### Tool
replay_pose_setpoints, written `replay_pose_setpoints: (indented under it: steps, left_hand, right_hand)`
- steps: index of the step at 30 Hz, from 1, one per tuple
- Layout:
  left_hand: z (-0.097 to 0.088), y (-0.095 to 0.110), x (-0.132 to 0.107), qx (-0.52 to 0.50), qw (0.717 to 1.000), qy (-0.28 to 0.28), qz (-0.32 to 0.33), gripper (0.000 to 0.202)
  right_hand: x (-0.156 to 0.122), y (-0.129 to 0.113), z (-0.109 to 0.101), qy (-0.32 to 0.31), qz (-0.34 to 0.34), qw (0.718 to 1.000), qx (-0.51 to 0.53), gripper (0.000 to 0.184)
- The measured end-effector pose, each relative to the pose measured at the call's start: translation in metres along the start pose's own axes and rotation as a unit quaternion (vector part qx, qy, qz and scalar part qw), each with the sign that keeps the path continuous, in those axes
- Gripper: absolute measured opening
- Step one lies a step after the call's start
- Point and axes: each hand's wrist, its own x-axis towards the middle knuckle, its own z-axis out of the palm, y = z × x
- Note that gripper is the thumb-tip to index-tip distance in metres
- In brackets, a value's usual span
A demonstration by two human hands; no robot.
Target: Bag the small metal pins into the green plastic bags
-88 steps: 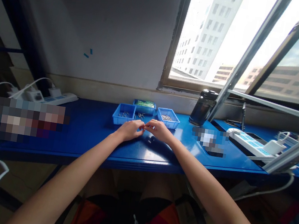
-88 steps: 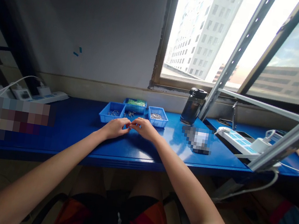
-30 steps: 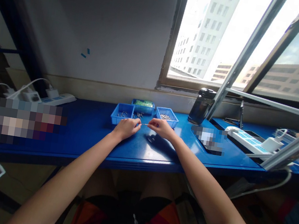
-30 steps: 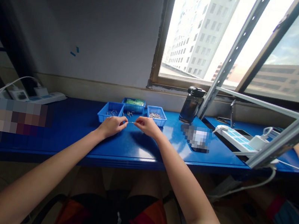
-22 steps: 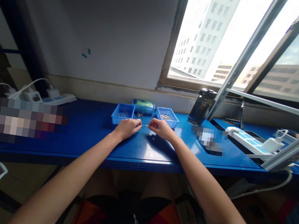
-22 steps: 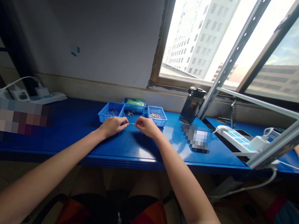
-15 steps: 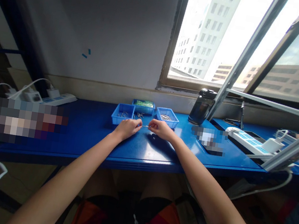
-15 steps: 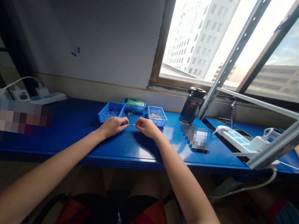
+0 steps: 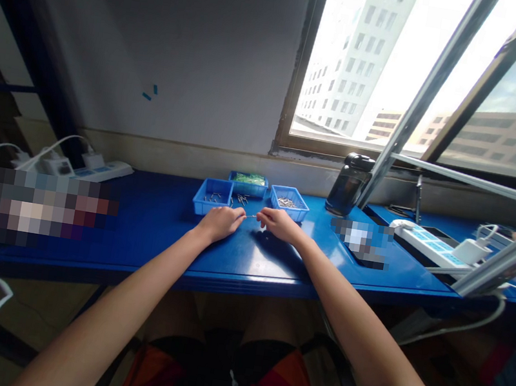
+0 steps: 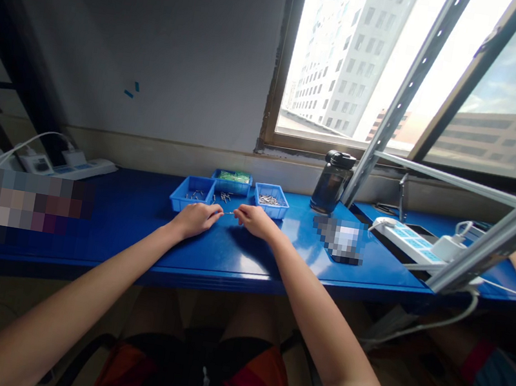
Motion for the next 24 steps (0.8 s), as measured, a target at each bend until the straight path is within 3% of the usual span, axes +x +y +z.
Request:
replay_pose_setpoints:
  steps: [24]
  left_hand:
    - [-0.0016, -0.0001, -0.0001, 0.007, 1.0, -0.024, -0.004, 0.029]
  right_hand:
    - [-0.0021, -0.0036, -0.0011, -0.002, -0.015, 0.999, -0.028, 0.027]
